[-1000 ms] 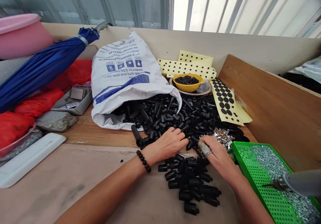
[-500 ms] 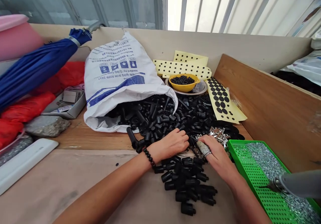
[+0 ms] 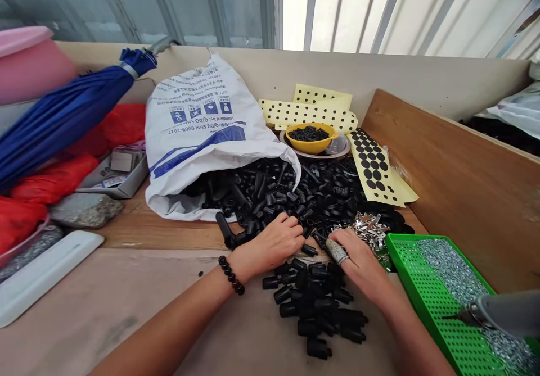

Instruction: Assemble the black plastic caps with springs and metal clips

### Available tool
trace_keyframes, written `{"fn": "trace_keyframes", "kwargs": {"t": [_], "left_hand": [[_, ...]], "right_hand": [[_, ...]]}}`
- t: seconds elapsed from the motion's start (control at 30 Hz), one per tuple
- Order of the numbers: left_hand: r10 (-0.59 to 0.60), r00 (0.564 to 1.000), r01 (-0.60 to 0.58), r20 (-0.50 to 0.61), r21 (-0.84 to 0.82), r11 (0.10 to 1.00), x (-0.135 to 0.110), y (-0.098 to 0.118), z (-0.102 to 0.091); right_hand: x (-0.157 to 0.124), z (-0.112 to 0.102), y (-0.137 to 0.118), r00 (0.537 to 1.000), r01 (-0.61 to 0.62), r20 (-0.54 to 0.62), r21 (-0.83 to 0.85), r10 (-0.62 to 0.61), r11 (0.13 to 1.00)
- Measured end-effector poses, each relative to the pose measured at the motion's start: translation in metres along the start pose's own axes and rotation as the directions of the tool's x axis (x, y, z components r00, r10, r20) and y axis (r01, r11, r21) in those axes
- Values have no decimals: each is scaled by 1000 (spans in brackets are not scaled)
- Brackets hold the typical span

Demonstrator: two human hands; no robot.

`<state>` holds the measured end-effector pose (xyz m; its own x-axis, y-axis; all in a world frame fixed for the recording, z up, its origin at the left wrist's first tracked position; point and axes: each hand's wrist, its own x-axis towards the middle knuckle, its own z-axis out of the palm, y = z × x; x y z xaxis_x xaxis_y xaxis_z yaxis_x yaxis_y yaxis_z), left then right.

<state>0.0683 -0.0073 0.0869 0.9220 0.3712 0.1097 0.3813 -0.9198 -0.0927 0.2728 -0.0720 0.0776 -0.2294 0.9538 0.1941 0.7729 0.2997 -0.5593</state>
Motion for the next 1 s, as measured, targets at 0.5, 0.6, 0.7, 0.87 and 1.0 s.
{"fn": "trace_keyframes", "kwargs": {"t": [0.5, 0.6, 0.7, 0.87, 1.0], "left_hand": [[-601, 786, 332, -146, -720, 610, -11, 0, -3], [-735, 677, 281, 42, -937, 206, -17, 5, -6], [-744, 642, 139, 186, -982, -125, -23, 12, -6], [-706, 629, -68, 324, -882, -465, -28, 22, -6], [-681, 616, -142, 396, -794, -591, -26, 30, -9]], "right_hand": [[6, 11, -7, 993, 73, 101, -63, -66, 995], [9, 18, -11, 984, 116, 145, -74, -105, 991], [12, 21, -17, 976, 141, 174, -56, -129, 988], [8, 15, -22, 980, 160, 110, 66, -166, 985], [0, 6, -28, 976, 209, 42, 90, -213, 974]]}}
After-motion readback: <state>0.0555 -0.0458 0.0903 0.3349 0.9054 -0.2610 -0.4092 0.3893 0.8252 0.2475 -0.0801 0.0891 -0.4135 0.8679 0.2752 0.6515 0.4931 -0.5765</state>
